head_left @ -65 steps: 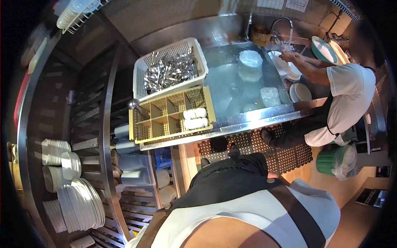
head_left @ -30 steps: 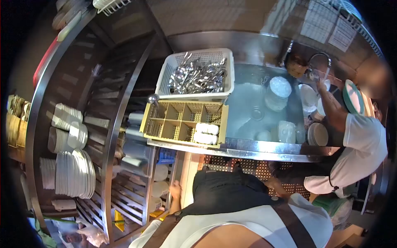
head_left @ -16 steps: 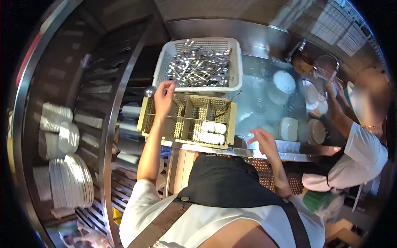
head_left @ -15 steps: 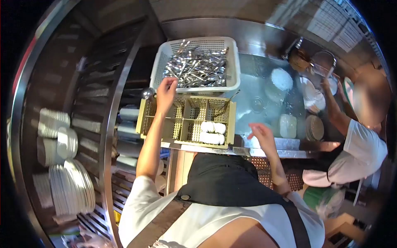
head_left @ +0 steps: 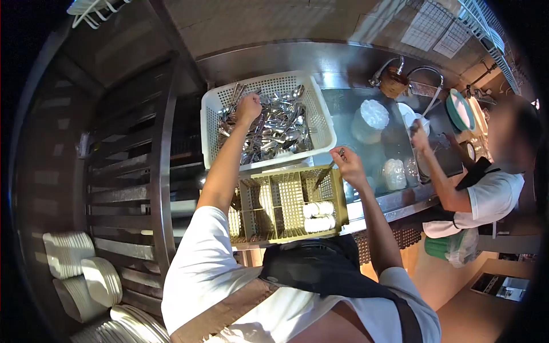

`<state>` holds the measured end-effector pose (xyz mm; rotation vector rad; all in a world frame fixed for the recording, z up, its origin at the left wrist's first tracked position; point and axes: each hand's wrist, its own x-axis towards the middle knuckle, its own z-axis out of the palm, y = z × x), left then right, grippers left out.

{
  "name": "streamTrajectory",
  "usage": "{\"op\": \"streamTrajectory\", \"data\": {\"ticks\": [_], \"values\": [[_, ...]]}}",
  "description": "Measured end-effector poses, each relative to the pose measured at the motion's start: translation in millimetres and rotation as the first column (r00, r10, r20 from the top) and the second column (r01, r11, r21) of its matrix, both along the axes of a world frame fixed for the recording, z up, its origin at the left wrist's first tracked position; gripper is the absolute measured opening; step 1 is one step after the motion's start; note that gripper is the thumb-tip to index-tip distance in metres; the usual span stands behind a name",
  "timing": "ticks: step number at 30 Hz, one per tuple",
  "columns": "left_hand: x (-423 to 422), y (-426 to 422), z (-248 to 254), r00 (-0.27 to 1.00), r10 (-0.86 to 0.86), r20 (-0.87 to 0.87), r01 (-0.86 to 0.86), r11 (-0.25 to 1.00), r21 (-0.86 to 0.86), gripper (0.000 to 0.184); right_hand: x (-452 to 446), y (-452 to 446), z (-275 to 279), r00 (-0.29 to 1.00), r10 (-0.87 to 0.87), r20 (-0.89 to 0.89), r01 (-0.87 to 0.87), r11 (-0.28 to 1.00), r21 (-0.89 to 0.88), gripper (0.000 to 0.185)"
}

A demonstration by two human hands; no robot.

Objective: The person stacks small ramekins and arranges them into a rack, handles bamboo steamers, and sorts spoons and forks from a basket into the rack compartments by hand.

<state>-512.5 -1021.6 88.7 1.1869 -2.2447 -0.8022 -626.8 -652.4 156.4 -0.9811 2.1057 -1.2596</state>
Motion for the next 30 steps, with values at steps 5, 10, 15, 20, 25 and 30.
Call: {"op": "streamTrajectory", "data": {"ticks": [5, 10, 15, 20, 25, 30], "values": [[-29.4, 0.3, 17.3, 0.964, 0.152, 0.218, -0.131, 0.985, -0.11, 0.03, -2.1, 13.2, 8.6, 0.991, -0.079, -0.106, 0.079, 0.997, -0.005, 0.041], [-40.9, -17.2, 2.3, 0.921, 0.124, 0.369, -0.103, 0.992, -0.075, 0.029, -18.3, 29.2, 35.3, 0.972, -0.217, -0.088, 0.205, 0.971, -0.125, 0.036], [-31.9, -19.6, 40.1, 0.997, -0.019, -0.075, -0.001, 0.966, -0.259, 0.008, -29.7, -10.0, 59.2, 0.978, -0.144, -0.152, 0.097, 0.954, -0.282, 0.042], [-30.8, 35.2, 170.9, 0.738, -0.631, -0.237, 0.507, 0.752, -0.422, 0.009, -21.0, -102.6, 97.8, 0.959, -0.035, -0.283, -0.065, 0.94, -0.336, 0.065], [-52.9, 61.0, 162.9, 0.621, -0.612, -0.49, 0.743, 0.658, 0.119, 0.023, -17.8, -157.5, 74.4, 0.745, 0.244, 0.621, -0.152, 0.968, -0.197, 0.035], [-51.0, 6.4, -8.6, 0.736, -0.677, -0.013, 0.677, 0.736, -0.012, 0.016, -13.1, -129.8, 48.3, 0.641, 0.073, 0.764, 0.145, 0.966, -0.214, 0.02]]}}
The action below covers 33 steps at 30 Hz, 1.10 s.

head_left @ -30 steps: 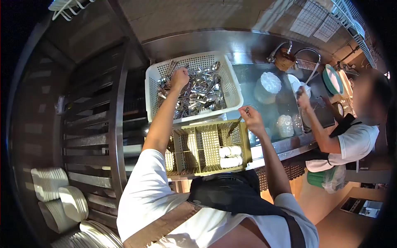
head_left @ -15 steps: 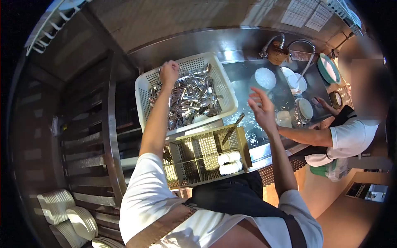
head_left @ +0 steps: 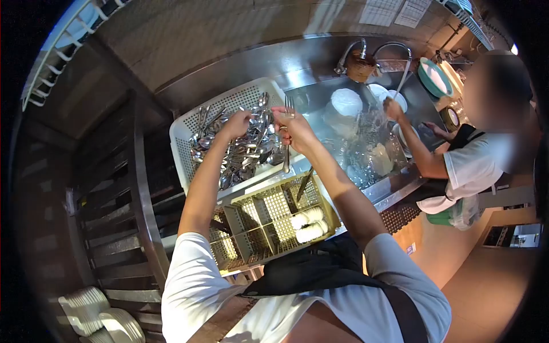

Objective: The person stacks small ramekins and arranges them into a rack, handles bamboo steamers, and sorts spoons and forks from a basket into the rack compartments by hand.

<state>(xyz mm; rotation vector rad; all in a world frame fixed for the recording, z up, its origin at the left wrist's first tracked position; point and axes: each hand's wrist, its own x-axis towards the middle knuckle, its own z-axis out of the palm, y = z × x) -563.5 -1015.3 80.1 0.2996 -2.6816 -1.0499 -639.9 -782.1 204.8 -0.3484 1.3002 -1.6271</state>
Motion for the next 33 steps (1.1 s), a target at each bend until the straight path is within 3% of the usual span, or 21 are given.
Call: {"op": "streamTrajectory", "data": {"ticks": [1, 2, 4, 6, 9, 11, 13, 14, 15, 17, 18, 19, 23, 25, 27, 29, 30, 33], "values": [[3.0, -0.2, -1.9, 0.98, -0.047, 0.194, 0.046, 0.999, 0.006, 0.016, -3.3, 1.8, 0.0, 0.994, -0.067, 0.086, 0.068, 0.998, -0.013, 0.02], [2.0, -5.4, -0.5, 0.98, -0.056, 0.193, 0.055, 0.998, 0.008, 0.016, -6.6, 3.0, 0.2, 0.993, -0.076, 0.085, 0.077, 0.997, -0.01, 0.02], [1.9, -12.5, 27.7, 0.992, -0.042, 0.12, 0.031, 0.995, 0.096, 0.014, -13.6, 0.0, 2.2, 0.995, -0.086, 0.057, 0.089, 0.994, -0.055, 0.025], [0.3, -15.7, 70.0, 0.983, 0.063, -0.171, -0.042, 0.991, 0.126, 0.01, -14.0, -2.2, 11.7, 0.994, -0.106, 0.001, 0.105, 0.988, -0.11, 0.031], [-1.6, 6.2, 150.4, 0.968, 0.12, -0.222, -0.075, 0.977, 0.198, 0.008, -23.3, -25.0, -3.2, 0.974, -0.19, -0.126, 0.156, 0.957, -0.243, 0.034], [-11.5, 36.8, 181.5, 0.928, 0.111, -0.355, -0.029, 0.973, 0.228, 0.009, -19.5, -38.5, -7.7, 0.968, -0.179, -0.175, 0.122, 0.948, -0.293, 0.036], [-25.6, 56.7, 180.0, 0.947, 0.149, -0.284, -0.052, 0.945, 0.323, 0.013, -9.3, -39.3, 12.5, 0.999, -0.035, -0.013, 0.026, 0.908, -0.418, 0.035], [-39.2, 55.5, 160.1, 0.914, 0.135, -0.382, 0.033, 0.915, 0.403, 0.014, -0.6, -29.4, 25.7, 0.984, -0.084, 0.159, 0.132, 0.938, -0.322, 0.028], [-48.1, 50.5, 138.0, 0.914, 0.133, -0.384, 0.038, 0.913, 0.406, 0.014, -1.9, -21.8, 17.5, 0.984, -0.088, 0.156, 0.134, 0.938, -0.319, 0.028], [-59.0, 35.8, 87.6, 0.926, 0.243, -0.288, 0.011, 0.748, 0.663, 0.017, -12.3, -2.6, -6.8, 0.964, -0.094, 0.248, 0.169, 0.937, -0.304, 0.023], [-57.8, 21.7, 41.7, 0.951, 0.266, -0.155, -0.198, 0.913, 0.356, 0.017, -5.7, 10.2, 1.6, 0.942, -0.156, 0.297, 0.23, 0.945, -0.234, 0.022], [-56.3, 6.9, 2.1, 0.941, 0.335, -0.039, -0.336, 0.941, -0.026, 0.017, -3.7, 19.9, 3.3, 0.943, -0.158, 0.293, 0.231, 0.945, -0.232, 0.022], [-50.5, -5.4, -37.4, 0.947, 0.296, 0.124, -0.292, 0.955, -0.049, 0.015, -5.2, 38.8, 9.3, 0.931, -0.169, 0.324, 0.259, 0.93, -0.261, 0.025], [-56.4, -11.1, -28.0, 0.949, 0.299, 0.102, -0.314, 0.926, 0.208, 0.015, -10.0, 42.8, 15.8, 0.935, -0.152, 0.319, 0.251, 0.922, -0.295, 0.027], [-60.2, -0.7, -23.1, 0.936, 0.33, 0.121, -0.343, 0.932, 0.112, 0.015, -10.8, 45.6, 19.1, 0.941, -0.14, 0.309, 0.235, 0.927, -0.294, 0.03], [-67.6, 15.1, -22.0, 0.947, 0.273, 0.168, -0.278, 0.961, 0.006, 0.016, -14.6, 45.5, 21.2, 0.945, -0.083, 0.315, 0.2, 0.911, -0.359, 0.029], [-68.0, 16.1, -24.5, 0.938, 0.217, 0.272, -0.205, 0.976, -0.072, 0.015, -12.0, 47.9, 24.8, 0.945, -0.054, 0.322, 0.186, 0.899, -0.396, 0.025], [-71.6, 13.5, -25.9, 0.937, 0.316, 0.152, -0.311, 0.949, -0.055, 0.008, -5.9, 55.5, 31.1, 0.962, -0.049, 0.27, 0.155, 0.909, -0.387, 0.019]]}}
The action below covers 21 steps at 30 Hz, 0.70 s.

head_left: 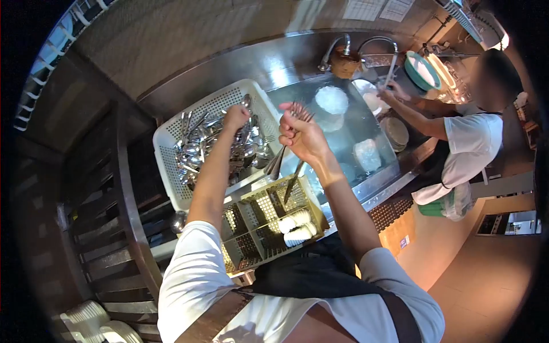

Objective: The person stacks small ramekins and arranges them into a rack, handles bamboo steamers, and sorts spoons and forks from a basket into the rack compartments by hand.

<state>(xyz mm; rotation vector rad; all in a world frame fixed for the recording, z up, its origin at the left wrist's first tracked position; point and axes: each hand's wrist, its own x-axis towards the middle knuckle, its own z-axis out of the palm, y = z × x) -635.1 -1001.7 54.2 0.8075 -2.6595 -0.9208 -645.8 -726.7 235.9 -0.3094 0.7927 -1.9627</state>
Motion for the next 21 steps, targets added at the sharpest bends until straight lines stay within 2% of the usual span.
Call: {"op": "streamTrajectory", "data": {"ticks": [1, 2, 3, 4, 5, 6, 7, 9, 10, 11, 13, 15, 16, 17, 18, 20, 21], "values": [[3.5, -3.7, 4.3, 0.998, 0.061, -0.024, -0.061, 0.998, 0.012, 0.004, -8.4, 7.0, -4.4, 0.995, 0.071, -0.063, -0.074, 0.997, -0.036, 0.012], [10.9, -5.6, 31.9, 0.997, 0.026, -0.074, -0.021, 0.997, 0.068, 0.007, -10.2, 10.7, 0.0, 0.996, 0.062, -0.063, -0.064, 0.998, -0.027, 0.012], [10.0, -23.0, 28.0, 0.969, -0.029, -0.247, 0.025, 1.0, -0.019, 0.007, -8.3, 9.7, 8.1, 0.993, -0.024, -0.119, 0.034, 0.996, 0.083, 0.011], [16.0, -24.5, 51.6, 0.944, -0.101, -0.314, 0.095, 0.995, -0.032, 0.006, -5.0, 8.3, 12.0, 0.979, -0.098, -0.176, 0.131, 0.974, 0.187, 0.01], [25.3, -25.8, 92.1, 0.91, -0.171, -0.378, 0.163, 0.985, -0.052, 0.005, -8.4, 7.7, 11.8, 0.977, -0.076, -0.2, 0.102, 0.987, 0.126, 0.007], [28.3, -24.1, 120.9, 0.878, -0.162, -0.451, 0.172, 0.985, -0.02, 0.004, -10.0, 3.9, 14.7, 0.979, -0.073, -0.189, 0.098, 0.987, 0.125, 0.007], [31.2, -19.1, 148.4, 0.841, -0.148, -0.521, 0.18, 0.984, 0.01, 0.004, -11.0, -1.4, 19.1, 0.963, -0.111, -0.244, 0.135, 0.987, 0.085, 0.006], [40.1, -0.8, 204.6, 0.758, -0.204, -0.62, 0.209, 0.976, -0.064, 0.006, -15.2, -19.6, 17.8, 0.905, -0.168, -0.392, 0.186, 0.982, 0.01, 0.006], [47.4, 14.3, 232.5, 0.744, -0.278, -0.608, 0.257, 0.958, -0.123, 0.007, -14.0, -27.4, 21.5, 0.911, -0.16, -0.38, 0.177, 0.984, 0.009, 0.006], [55.0, 32.2, 254.2, 0.724, -0.352, -0.594, 0.305, 0.935, -0.182, 0.008, -12.1, -34.8, 31.5, 0.872, -0.178, -0.457, 0.184, 0.982, -0.032, 0.009], [62.1, 67.8, 276.4, 0.717, -0.352, -0.602, 0.344, 0.929, -0.134, 0.01, -11.0, -50.4, 36.5, 0.821, -0.187, -0.539, 0.143, 0.982, -0.122, 0.022], [62.0, 89.4, 277.8, 0.706, -0.352, -0.615, 0.383, 0.92, -0.086, 0.012, 0.4, -50.6, 38.2, 0.845, -0.152, -0.512, 0.107, 0.988, -0.115, 0.025], [58.9, 96.6, 270.9, 0.702, -0.279, -0.655, 0.401, 0.915, 0.04, 0.011, 9.0, -47.9, 43.5, 0.864, -0.124, -0.489, 0.081, 0.991, -0.109, 0.028], [56.9, 100.8, 262.3, 0.7, -0.202, -0.685, 0.42, 0.892, 0.167, 0.011, 24.6, -44.4, 44.5, 0.927, -0.222, -0.303, 0.18, 0.97, -0.161, 0.029], [54.6, 100.3, 250.4, 0.699, -0.201, -0.687, 0.421, 0.891, 0.168, 0.011, 29.7, -32.9, 40.4, 0.926, -0.222, -0.305, 0.181, 0.971, -0.159, 0.029], [52.1, 95.7, 212.2, 0.727, -0.109, -0.678, 0.456, 0.815, 0.358, 0.01, 31.6, -4.2, 23.3, 0.991, -0.097, -0.092, 0.099, 0.995, 0.027, 0.024], [59.4, 87.6, 183.9, 0.84, -0.246, -0.483, 0.387, 0.896, 0.216, 0.015, 32.5, 9.1, 15.3, 0.991, -0.1, -0.089, 0.102, 0.994, 0.027, 0.024]]}}
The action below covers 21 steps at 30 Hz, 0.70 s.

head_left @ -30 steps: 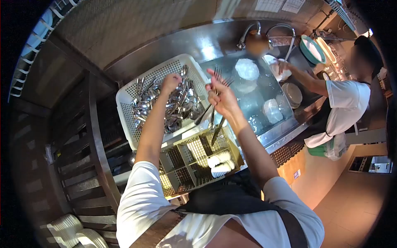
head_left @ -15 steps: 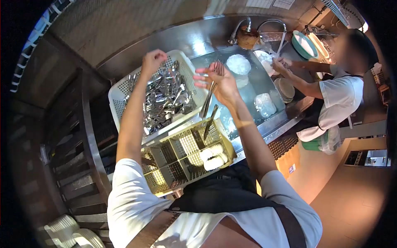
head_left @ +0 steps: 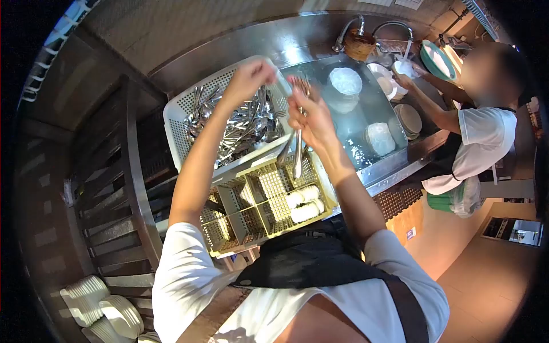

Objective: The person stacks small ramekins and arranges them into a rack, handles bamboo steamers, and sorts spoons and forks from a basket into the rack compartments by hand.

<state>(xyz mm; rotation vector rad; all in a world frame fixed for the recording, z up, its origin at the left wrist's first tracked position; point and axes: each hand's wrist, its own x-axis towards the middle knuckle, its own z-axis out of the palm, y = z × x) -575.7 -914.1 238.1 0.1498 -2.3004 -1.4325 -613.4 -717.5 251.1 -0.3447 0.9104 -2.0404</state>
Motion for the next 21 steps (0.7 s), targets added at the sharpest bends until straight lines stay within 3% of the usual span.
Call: {"op": "streamTrajectory", "data": {"ticks": [1, 2, 3, 5, 8, 9, 11, 12, 14, 17, 19, 21], "values": [[10.2, -14.7, -33.4, 0.983, 0.039, 0.181, 0.009, 0.966, -0.257, 0.019, -0.3, 12.5, -7.6, 0.999, 0.015, 0.048, -0.014, 1.0, -0.018, 0.02], [20.2, -30.0, -72.4, 0.897, 0.07, 0.437, 0.18, 0.844, -0.505, 0.023, 2.3, 23.0, -12.8, 0.994, 0.031, 0.103, -0.028, 0.999, -0.031, 0.016], [31.3, -36.7, -95.9, 0.709, 0.09, 0.7, 0.418, 0.745, -0.52, 0.024, 5.8, 30.3, -14.7, 0.993, 0.027, 0.111, -0.024, 0.999, -0.026, 0.016], [56.8, -20.3, -117.2, 0.594, 0.2, 0.779, 0.486, 0.682, -0.546, 0.023, 3.6, 35.7, -13.1, 0.989, -0.035, 0.147, 0.034, 0.999, 0.007, 0.014], [77.0, -6.1, -123.7, 0.644, 0.21, 0.735, 0.507, 0.603, -0.616, 0.011, 4.2, 32.7, -14.1, 0.991, -0.003, 0.137, 0.005, 1.0, -0.013, 0.017], [81.5, -0.9, -123.9, 0.641, 0.21, 0.738, 0.504, 0.61, -0.611, 0.011, 7.6, 31.4, -13.2, 0.99, 0.022, 0.142, -0.021, 1.0, -0.008, 0.017], [82.3, 3.9, -121.9, 0.787, 0.211, 0.58, 0.386, 0.565, -0.729, 0.019, 14.1, 28.6, -9.4, 0.993, 0.008, 0.122, -0.011, 1.0, 0.024, 0.018], [81.9, 1.3, -128.7, 0.789, 0.215, 0.576, 0.38, 0.566, -0.732, 0.019, 15.6, 27.9, -9.4, 0.994, 0.038, 0.104, -0.041, 0.999, 0.023, 0.018], [83.2, -4.0, -150.5, 0.861, 0.105, 0.497, 0.409, 0.436, -0.801, 0.013, 17.8, 26.7, -12.1, 0.993, 0.094, 0.066, -0.098, 0.993, 0.062, 0.022], [89.6, -6.3, -149.2, 0.906, 0.062, 0.419, 0.366, 0.382, -0.848, 0.009, 19.4, 26.3, -2.2, 0.982, 0.181, -0.055, -0.169, 0.969, 0.178, 0.027], [93.0, -11.7, -128.9, 0.936, 0.006, 0.352, 0.316, 0.428, -0.847, 0.01, 20.6, 22.8, 2.1, 0.976, 0.185, -0.117, -0.156, 0.964, 0.216, 0.026], [99.1, -15.3, -99.0, 0.968, 0.095, 0.232, 0.144, 0.546, -0.826, 0.012, 23.6, 18.2, 2.5, 0.982, 0.026, -0.187, 0.023, 0.966, 0.257, 0.026]]}}
